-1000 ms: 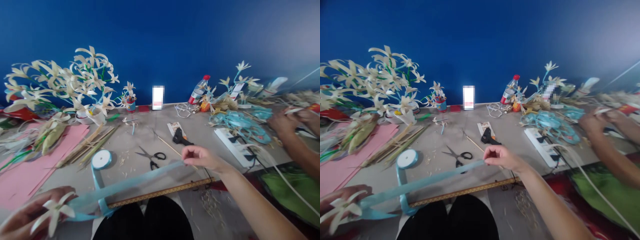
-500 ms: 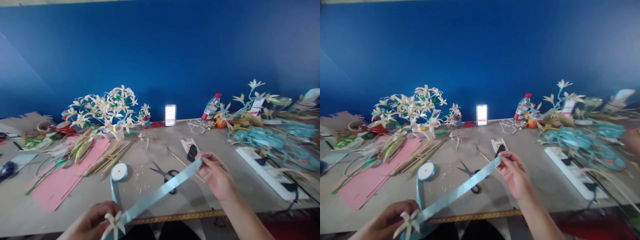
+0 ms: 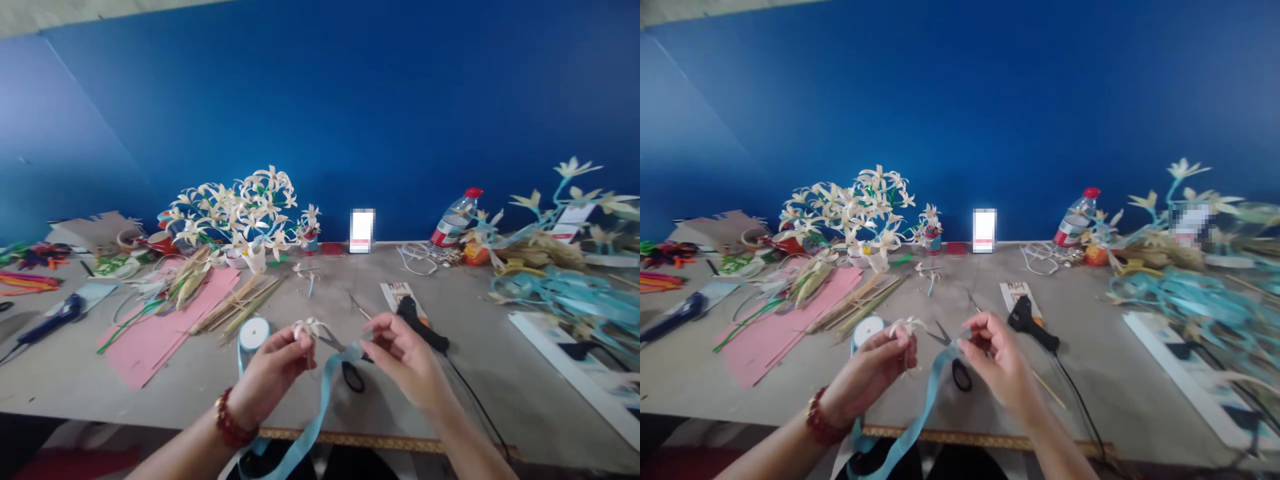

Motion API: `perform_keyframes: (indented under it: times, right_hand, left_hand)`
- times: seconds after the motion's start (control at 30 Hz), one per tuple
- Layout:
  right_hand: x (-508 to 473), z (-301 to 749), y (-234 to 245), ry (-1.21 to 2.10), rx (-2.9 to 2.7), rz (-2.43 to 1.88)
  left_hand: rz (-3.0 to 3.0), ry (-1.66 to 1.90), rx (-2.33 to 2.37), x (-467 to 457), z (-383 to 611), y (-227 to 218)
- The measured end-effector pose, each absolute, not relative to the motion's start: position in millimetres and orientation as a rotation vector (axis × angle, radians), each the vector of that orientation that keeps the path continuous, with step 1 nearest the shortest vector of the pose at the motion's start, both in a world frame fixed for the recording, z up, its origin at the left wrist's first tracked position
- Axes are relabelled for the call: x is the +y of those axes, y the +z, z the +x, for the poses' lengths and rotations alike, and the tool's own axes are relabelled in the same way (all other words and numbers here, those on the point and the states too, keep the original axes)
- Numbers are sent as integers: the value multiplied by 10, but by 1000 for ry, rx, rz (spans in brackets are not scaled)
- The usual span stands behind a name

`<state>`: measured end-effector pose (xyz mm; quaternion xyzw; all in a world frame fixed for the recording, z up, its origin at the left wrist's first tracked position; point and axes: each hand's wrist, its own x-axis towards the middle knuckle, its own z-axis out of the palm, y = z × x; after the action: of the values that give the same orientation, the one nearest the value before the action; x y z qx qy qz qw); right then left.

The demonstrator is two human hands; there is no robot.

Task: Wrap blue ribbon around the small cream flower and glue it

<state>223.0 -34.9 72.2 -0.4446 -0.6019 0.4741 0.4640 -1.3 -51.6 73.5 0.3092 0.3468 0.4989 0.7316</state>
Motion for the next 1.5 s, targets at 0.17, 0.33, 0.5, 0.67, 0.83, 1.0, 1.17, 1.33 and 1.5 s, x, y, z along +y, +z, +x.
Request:
perform_keyframes:
  times: [0.17,0.33,0.5,0.67,0.83,1.0,1.17,1.33,1.5]
  right_hand:
    - [-422,2111,755,1051,-1697,-1038]
    - [-358,1989,683,1044,-1643,-995]
    - [-366,1833,514,1223,-1391,-1047]
    - [-366,1808,408,1204,-1269,-1107]
    - [-323,1855,376,1047,-1324,-1189]
    - [-304,1773,343,994,-1210,-1205]
    - [-248,2032,329,1019,-1380,-1234]
    - [-34,3051,181,311,-1779,-1663]
    - [164,3603,-22,244,-2079,-1820]
  left_hand:
    - [519,1067,648,-403,216,636]
    - [539,1109,653,-380,229,573]
    - [613,1177,684,-347,231,520]
    - [657,1173,750,-281,224,477]
    - [707,1133,819,-253,216,433]
    - [846,1066,913,-264,247,356]
    - [842,1106,991,-289,220,373]
    - [812,1146,1007,-239,66,464]
    - [785,1107,952,-101,67,507]
